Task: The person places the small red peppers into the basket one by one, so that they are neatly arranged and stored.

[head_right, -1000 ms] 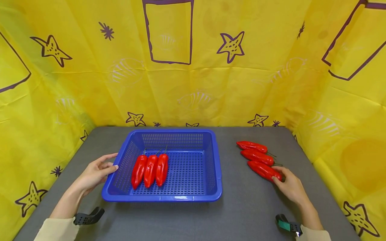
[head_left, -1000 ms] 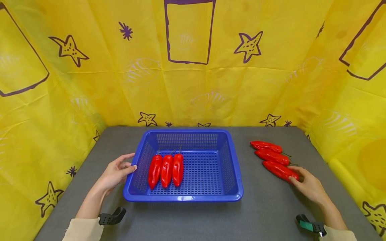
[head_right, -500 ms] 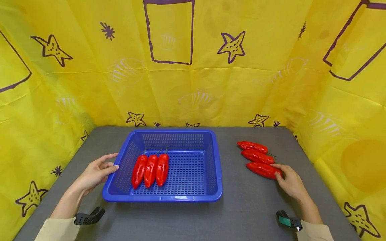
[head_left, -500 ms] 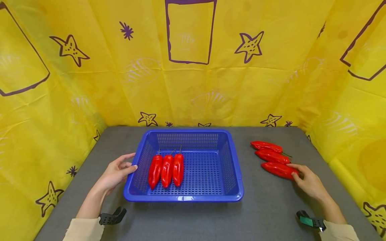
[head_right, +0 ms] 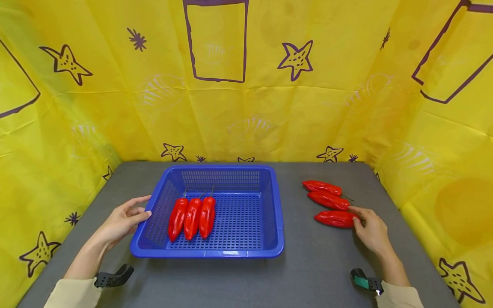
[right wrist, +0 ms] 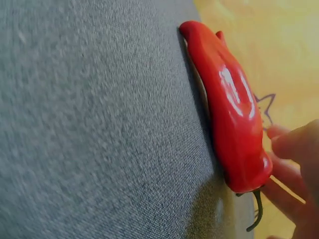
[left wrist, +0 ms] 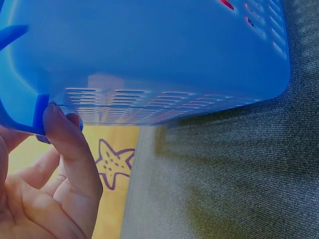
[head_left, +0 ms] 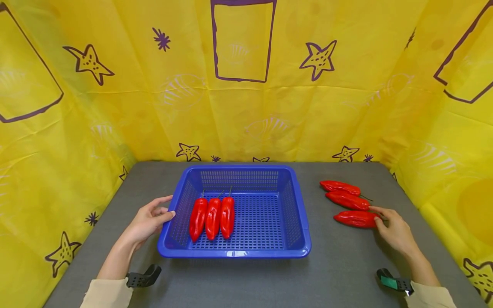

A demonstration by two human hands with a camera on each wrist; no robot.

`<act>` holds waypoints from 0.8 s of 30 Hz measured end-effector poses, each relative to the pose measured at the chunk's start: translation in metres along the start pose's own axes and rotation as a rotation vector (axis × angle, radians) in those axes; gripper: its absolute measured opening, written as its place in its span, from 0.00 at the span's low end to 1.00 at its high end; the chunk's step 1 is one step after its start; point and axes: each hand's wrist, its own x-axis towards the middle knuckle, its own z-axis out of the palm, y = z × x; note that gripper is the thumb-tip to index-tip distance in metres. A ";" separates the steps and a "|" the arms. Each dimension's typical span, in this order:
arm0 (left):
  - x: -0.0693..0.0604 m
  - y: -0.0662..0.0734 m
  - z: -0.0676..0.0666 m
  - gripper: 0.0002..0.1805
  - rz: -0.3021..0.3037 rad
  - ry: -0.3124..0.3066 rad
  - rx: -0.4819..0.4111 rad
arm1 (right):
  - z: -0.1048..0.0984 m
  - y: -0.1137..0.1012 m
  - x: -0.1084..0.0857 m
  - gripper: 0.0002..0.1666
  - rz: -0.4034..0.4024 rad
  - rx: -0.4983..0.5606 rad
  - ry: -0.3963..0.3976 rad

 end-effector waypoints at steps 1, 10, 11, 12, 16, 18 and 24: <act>0.000 0.000 0.000 0.37 -0.001 0.001 0.001 | 0.000 -0.001 0.000 0.17 0.015 0.002 0.014; 0.000 -0.001 0.000 0.37 0.001 0.001 -0.006 | -0.008 -0.016 -0.007 0.21 0.163 0.016 0.138; 0.000 -0.001 0.000 0.37 0.004 0.000 -0.009 | -0.009 -0.018 -0.007 0.21 0.191 0.010 0.159; 0.000 -0.001 0.000 0.37 0.007 -0.002 -0.010 | -0.009 -0.019 -0.008 0.21 0.223 0.005 0.181; 0.000 -0.001 0.000 0.37 0.015 -0.005 -0.016 | -0.008 -0.026 -0.011 0.22 0.383 0.027 0.242; 0.000 -0.001 0.000 0.37 0.021 -0.009 -0.014 | -0.007 -0.028 -0.013 0.24 0.460 0.041 0.245; -0.001 0.001 0.000 0.37 0.028 -0.020 -0.031 | -0.005 -0.031 -0.020 0.31 0.620 0.072 0.139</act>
